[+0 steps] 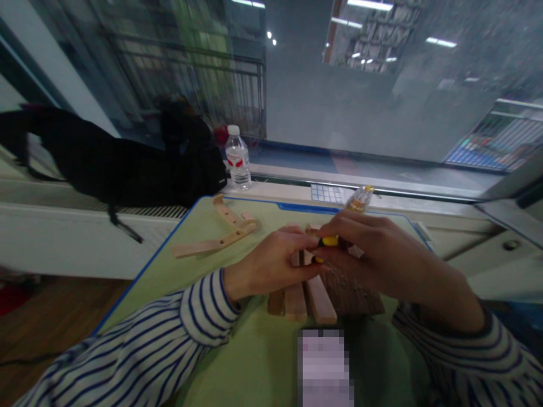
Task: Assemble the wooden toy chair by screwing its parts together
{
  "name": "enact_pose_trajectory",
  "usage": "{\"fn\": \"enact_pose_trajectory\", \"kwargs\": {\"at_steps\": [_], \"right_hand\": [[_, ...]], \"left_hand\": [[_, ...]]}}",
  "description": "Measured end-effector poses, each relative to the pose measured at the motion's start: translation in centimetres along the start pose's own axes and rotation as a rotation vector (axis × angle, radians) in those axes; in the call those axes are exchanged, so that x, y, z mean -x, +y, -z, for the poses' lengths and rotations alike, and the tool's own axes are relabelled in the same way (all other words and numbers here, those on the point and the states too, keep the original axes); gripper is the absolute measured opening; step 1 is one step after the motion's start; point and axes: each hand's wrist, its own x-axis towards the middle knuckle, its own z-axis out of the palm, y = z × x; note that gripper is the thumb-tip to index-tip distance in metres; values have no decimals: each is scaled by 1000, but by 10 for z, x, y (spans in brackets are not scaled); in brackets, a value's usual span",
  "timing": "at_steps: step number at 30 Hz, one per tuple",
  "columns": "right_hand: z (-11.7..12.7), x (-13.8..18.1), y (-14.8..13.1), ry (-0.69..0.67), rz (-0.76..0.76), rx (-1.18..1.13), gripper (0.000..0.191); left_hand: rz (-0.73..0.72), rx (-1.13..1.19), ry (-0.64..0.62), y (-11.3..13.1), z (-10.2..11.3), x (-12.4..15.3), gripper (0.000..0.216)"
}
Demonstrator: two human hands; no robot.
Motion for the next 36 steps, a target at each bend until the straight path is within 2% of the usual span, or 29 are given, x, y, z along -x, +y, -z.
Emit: {"fn": "enact_pose_trajectory", "kwargs": {"at_steps": [4,8,14,18,36], "right_hand": [[-1,-1,1,11,-14,0,21],[-1,-1,2,21,-25,12,23],[-1,1,2,62,75,-23,29],[-2,0,3,19,117,-85,18],[-2,0,1,32,58,-2,20]], "left_hand": [[34,-21,58,0,-2,0,24],[49,-2,70,-2,-4,1,22],[75,21,44,-5,-3,2,20],[92,54,26,-6,-3,2,20],[-16,129,-41,-3,-1,0,12]]}}
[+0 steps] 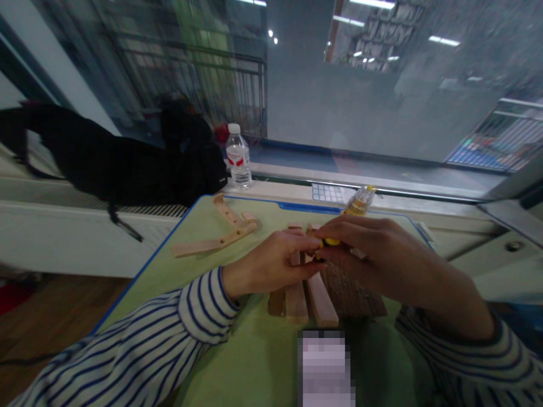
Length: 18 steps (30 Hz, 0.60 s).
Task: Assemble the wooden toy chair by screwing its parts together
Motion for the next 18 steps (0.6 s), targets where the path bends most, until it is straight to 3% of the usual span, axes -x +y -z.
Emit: {"fn": "enact_pose_trajectory", "kwargs": {"at_steps": [9,18], "right_hand": [[-4,-1,1,11,6,-34,25],[6,4,-1,-1,66,-81,34]], "left_hand": [[1,19,2,0,1,1,12],[44,3,-46,2,4,0,10]]}}
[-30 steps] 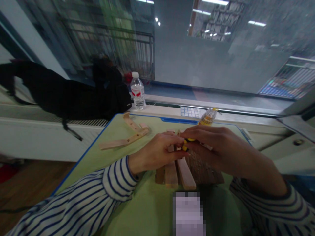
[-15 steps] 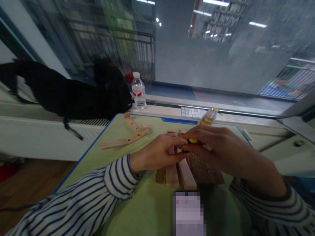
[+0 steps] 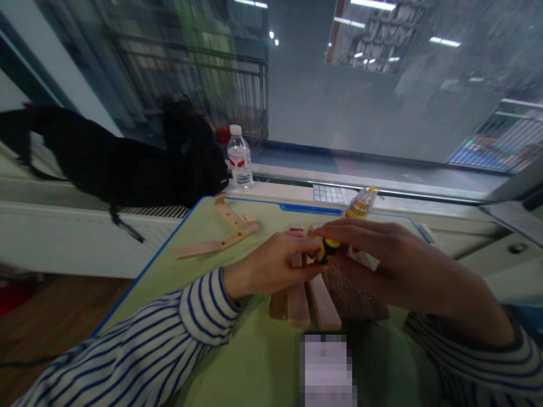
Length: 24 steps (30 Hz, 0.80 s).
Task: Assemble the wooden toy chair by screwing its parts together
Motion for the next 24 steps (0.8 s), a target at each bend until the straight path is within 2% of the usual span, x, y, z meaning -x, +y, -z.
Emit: {"fn": "enact_pose_trajectory", "kwargs": {"at_steps": [6,17,20,24], "right_hand": [[-3,-2,2,17,9,14,27],[-3,-3,-1,11,-20,30,27],[-3,-2,0,3,-29,20,25],[-3,-1,2,-18,-59,32,21]], "left_hand": [[-11,-23,-3,-3,-2,1,10],[-22,-38,-35,0,-1,1,9],[-15,-100,-1,2,-2,0,11],[26,-164,71,1,-4,1,25]]}}
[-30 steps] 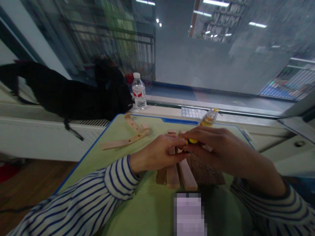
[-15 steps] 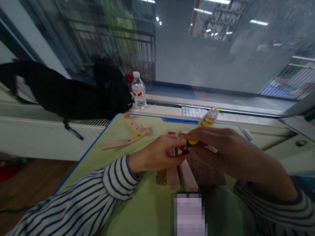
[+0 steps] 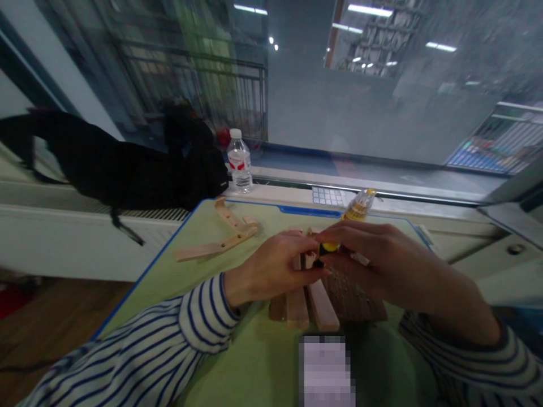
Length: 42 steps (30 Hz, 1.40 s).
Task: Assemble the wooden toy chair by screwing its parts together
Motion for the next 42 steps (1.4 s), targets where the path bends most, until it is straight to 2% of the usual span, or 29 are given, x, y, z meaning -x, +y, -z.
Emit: {"fn": "enact_pose_trajectory", "kwargs": {"at_steps": [8,14,20,25,30,35,42], "right_hand": [[1,-1,-1,-14,-1,15,20],[2,2,-4,-3,19,39,30],[1,4,-2,-6,13,73,24],[1,3,-4,-31,-17,69,12],[1,1,-5,-19,-18,66,19],[1,2,-4,-19,-10,65,21],[0,2,-5,-35,-41,57,22]], "left_hand": [[5,-16,18,-1,0,2,19],[-1,48,-7,0,1,0,16],[2,56,-26,0,1,0,17],[-42,68,-59,1,2,0,12],[-60,81,-69,1,3,0,7],[-47,64,-54,3,2,0,11],[0,-42,3,-1,-2,1,31]]}}
